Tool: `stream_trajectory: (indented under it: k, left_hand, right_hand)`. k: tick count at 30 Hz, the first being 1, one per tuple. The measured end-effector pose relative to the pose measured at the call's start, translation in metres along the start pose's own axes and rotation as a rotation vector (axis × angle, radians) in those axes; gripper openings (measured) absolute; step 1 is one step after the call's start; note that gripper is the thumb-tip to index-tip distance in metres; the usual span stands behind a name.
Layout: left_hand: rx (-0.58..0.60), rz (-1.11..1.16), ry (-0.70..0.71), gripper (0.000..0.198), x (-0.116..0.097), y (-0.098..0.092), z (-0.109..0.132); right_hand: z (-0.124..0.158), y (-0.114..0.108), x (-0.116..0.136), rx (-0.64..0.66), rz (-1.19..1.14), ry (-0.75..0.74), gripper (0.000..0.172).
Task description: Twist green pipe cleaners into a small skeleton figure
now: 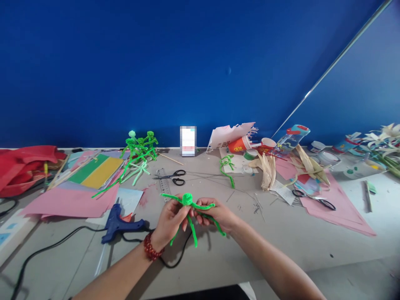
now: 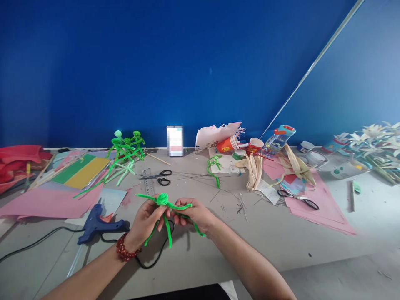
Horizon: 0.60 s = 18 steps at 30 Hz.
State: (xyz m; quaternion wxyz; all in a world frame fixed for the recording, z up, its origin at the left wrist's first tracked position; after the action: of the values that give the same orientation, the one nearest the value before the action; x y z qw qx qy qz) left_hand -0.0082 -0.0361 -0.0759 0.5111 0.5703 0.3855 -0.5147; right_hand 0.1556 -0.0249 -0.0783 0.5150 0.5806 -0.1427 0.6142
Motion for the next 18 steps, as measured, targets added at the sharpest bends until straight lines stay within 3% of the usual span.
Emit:
stream_trajectory:
  k: [5,8,13,18]
  left_hand:
    - [-0.066,-0.047,0.015,0.022,-0.0023,0.0014,-0.0035]
    - [-0.079,-0.041,-0.008,0.022,-0.0035,0.0022,-0.0028]
    - [-0.053,0.048,-0.036,0.026,-0.0032,0.0033,-0.0011]
    - [0.022,0.130,-0.051,0.026,-0.0004,0.0021,-0.0020]
  right_hand:
    - [0.0035,0.0018,0.0017,-0.302,0.372,-0.381,0.024]
    - [0.0042,0.0030,-0.0015,-0.375,0.495,-0.513,0.019]
    - [0.0014,0.0033,-0.0071,-0.380,0.403,-0.481,0.004]
    - [0.0016,0.0047,-0.0022,-0.365,0.321,-0.403,0.003]
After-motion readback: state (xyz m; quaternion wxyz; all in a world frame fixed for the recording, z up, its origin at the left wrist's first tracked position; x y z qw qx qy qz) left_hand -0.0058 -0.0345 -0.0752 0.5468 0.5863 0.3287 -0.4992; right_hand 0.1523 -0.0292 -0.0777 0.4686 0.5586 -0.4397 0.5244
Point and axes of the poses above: each hand's wrist, its own z-axis away from the middle knuckle, its own y-axis out of the palm, x = y × z, the point moved 1 cm from there along -z, towards the middle knuckle, and after that the axes turned 2 degrees about -z, right-handed, at the moved point
